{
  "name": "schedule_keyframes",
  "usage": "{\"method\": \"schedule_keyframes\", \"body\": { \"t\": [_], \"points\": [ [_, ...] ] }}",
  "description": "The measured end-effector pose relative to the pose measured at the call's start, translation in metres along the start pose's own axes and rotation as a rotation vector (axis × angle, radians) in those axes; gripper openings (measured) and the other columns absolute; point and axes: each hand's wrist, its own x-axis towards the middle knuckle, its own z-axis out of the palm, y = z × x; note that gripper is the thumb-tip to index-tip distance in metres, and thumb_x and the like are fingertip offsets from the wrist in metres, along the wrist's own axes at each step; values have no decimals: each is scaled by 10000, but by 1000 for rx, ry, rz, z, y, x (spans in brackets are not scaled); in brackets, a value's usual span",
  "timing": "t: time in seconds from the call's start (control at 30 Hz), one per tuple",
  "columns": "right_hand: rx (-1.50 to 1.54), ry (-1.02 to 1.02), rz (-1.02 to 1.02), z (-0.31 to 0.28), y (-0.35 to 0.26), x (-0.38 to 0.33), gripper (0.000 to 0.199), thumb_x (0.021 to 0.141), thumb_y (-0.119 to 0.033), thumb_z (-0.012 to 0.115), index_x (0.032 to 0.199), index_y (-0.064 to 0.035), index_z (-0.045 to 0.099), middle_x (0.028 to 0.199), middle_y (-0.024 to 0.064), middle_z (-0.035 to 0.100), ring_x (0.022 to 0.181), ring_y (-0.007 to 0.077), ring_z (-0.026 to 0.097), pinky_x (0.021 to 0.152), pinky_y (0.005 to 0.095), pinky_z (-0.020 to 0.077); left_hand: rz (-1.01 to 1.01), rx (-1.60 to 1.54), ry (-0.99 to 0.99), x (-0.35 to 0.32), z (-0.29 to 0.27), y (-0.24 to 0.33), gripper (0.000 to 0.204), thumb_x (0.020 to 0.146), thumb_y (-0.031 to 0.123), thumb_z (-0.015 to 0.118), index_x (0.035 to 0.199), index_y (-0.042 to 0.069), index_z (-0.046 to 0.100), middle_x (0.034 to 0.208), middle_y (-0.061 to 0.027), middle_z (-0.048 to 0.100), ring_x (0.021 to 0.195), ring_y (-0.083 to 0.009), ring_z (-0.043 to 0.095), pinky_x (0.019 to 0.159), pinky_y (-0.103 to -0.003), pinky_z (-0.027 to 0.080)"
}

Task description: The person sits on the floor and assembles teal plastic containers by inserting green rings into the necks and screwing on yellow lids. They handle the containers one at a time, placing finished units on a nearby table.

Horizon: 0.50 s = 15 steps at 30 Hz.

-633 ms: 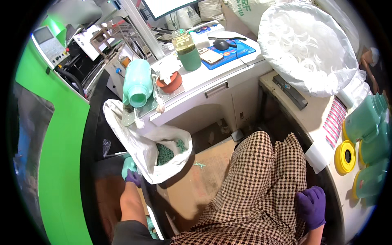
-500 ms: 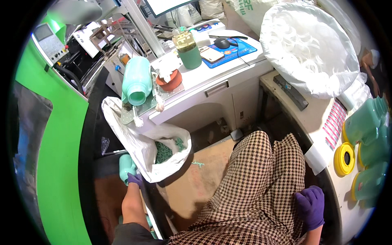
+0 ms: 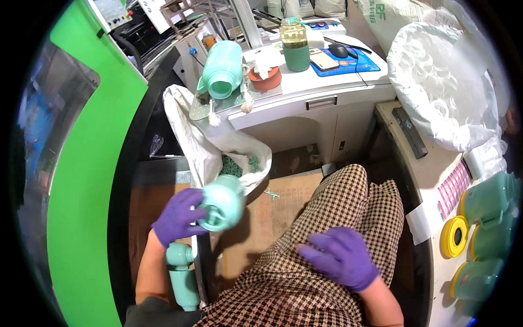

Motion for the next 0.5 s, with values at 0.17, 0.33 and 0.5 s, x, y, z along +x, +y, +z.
{"method": "schedule_keyframes", "body": {
  "t": [0.17, 0.33, 0.5],
  "points": [
    [18, 58, 14, 29, -26, 7, 448, 851, -307, 754, 1284, -240, 662, 1214, -1, 663, 802, 142, 645, 596, 287, 512, 415, -390, 10, 101, 42, 71, 314, 783, 284, 828, 1007, 97, 711, 1371, -200, 588, 1284, -416, 557, 1119, -552, 416],
    [-5, 35, 215, 40, -10, -24, 418, 802, -307, 776, 1184, -186, 658, 1125, 5, 657, 745, 180, 630, 627, 323, 516, 400, -522, 75, 137, 84, 102, 510, 778, 272, 828, 1230, 107, 660, 1388, -184, 586, 1292, -382, 559, 1179, -577, 338],
    [29, -107, 207, 69, 10, -59, 378, 776, -230, 764, 1140, -194, 666, 960, 23, 670, 761, 215, 676, 622, 360, 531, 534, -426, 23, 157, 109, 125, 733, 761, 324, 845, 1392, 79, 563, 1343, -140, 613, 1283, -324, 574, 1209, -583, 294]
  ]
}}
